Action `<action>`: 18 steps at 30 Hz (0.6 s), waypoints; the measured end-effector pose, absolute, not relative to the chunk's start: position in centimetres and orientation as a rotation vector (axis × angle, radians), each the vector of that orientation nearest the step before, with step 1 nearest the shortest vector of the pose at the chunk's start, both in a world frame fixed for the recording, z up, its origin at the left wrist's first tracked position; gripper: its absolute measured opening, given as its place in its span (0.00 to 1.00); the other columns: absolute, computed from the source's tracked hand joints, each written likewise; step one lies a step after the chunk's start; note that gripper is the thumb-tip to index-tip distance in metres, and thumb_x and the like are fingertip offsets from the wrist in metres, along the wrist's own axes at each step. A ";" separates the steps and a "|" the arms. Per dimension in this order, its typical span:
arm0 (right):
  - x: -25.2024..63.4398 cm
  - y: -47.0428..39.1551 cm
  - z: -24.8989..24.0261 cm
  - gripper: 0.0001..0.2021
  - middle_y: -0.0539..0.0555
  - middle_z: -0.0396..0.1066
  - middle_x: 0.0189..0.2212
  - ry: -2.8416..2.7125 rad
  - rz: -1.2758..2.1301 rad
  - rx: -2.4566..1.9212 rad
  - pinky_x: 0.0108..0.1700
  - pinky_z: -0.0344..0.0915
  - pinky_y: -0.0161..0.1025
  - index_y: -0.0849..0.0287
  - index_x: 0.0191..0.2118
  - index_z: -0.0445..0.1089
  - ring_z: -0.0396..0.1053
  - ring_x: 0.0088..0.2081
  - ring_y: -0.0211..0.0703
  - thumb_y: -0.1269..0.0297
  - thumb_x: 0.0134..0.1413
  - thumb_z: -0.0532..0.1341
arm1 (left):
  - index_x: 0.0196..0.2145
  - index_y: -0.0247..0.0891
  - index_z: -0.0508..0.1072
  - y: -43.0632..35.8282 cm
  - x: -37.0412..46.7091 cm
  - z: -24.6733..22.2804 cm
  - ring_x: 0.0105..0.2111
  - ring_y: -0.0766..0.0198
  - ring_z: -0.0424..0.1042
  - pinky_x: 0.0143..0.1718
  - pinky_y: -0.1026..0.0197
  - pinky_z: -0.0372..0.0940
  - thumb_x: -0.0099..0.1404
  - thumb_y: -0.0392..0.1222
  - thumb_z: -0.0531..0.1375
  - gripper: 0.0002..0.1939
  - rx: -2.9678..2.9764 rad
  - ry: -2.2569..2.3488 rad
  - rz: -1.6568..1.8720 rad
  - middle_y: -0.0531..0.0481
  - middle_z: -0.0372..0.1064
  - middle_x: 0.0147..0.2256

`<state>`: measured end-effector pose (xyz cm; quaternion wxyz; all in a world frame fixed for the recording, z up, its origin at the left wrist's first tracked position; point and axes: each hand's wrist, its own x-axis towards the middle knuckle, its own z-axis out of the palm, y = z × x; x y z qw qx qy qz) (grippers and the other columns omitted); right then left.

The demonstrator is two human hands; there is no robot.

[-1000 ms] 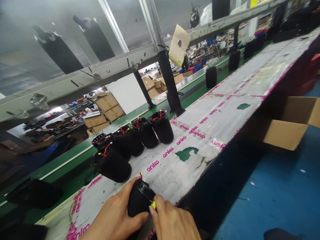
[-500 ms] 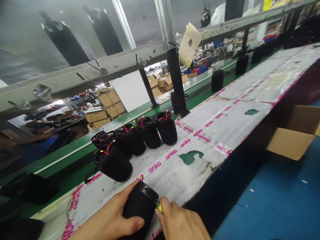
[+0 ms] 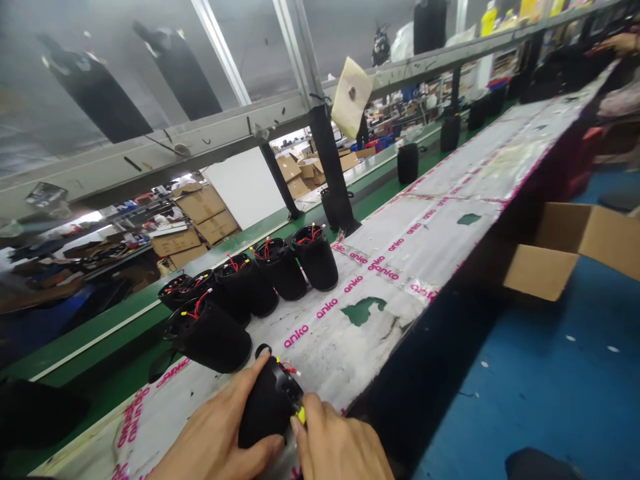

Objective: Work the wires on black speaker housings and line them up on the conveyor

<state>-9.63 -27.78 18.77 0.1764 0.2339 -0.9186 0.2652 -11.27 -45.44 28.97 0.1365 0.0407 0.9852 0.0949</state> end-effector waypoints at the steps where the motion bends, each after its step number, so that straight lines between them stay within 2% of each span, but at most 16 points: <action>1: -9.7 -28.0 18.7 0.06 0.45 0.71 0.22 -2.621 0.743 0.656 0.17 0.52 0.40 0.53 0.40 0.58 0.70 0.17 0.43 0.64 0.70 0.46 | 0.68 0.40 0.47 -45.4 -11.3 29.4 0.64 0.50 0.58 0.64 0.49 0.56 0.56 0.48 0.58 0.45 0.125 2.819 0.281 0.45 0.49 0.68; 4: -9.7 -28.5 18.4 0.04 0.45 0.70 0.20 -2.640 0.722 0.651 0.17 0.49 0.41 0.53 0.39 0.57 0.70 0.16 0.44 0.65 0.69 0.48 | 0.69 0.41 0.44 -45.2 -11.6 30.1 0.63 0.51 0.59 0.63 0.48 0.56 0.58 0.48 0.56 0.44 0.114 2.796 0.255 0.46 0.48 0.68; 9: -9.8 -28.5 18.2 0.05 0.45 0.70 0.21 -2.639 0.767 0.665 0.18 0.49 0.40 0.53 0.39 0.57 0.70 0.17 0.43 0.65 0.69 0.48 | 0.69 0.39 0.44 -45.4 -11.5 29.5 0.63 0.50 0.59 0.62 0.47 0.57 0.58 0.49 0.56 0.44 0.119 2.809 0.231 0.44 0.47 0.68; 18: -9.8 -28.2 18.1 0.06 0.46 0.71 0.22 -2.696 0.771 0.685 0.18 0.50 0.42 0.53 0.41 0.58 0.71 0.18 0.45 0.65 0.70 0.46 | 0.68 0.41 0.47 -45.4 -11.4 28.9 0.59 0.53 0.65 0.60 0.51 0.61 0.57 0.47 0.57 0.43 0.126 2.856 0.226 0.46 0.54 0.66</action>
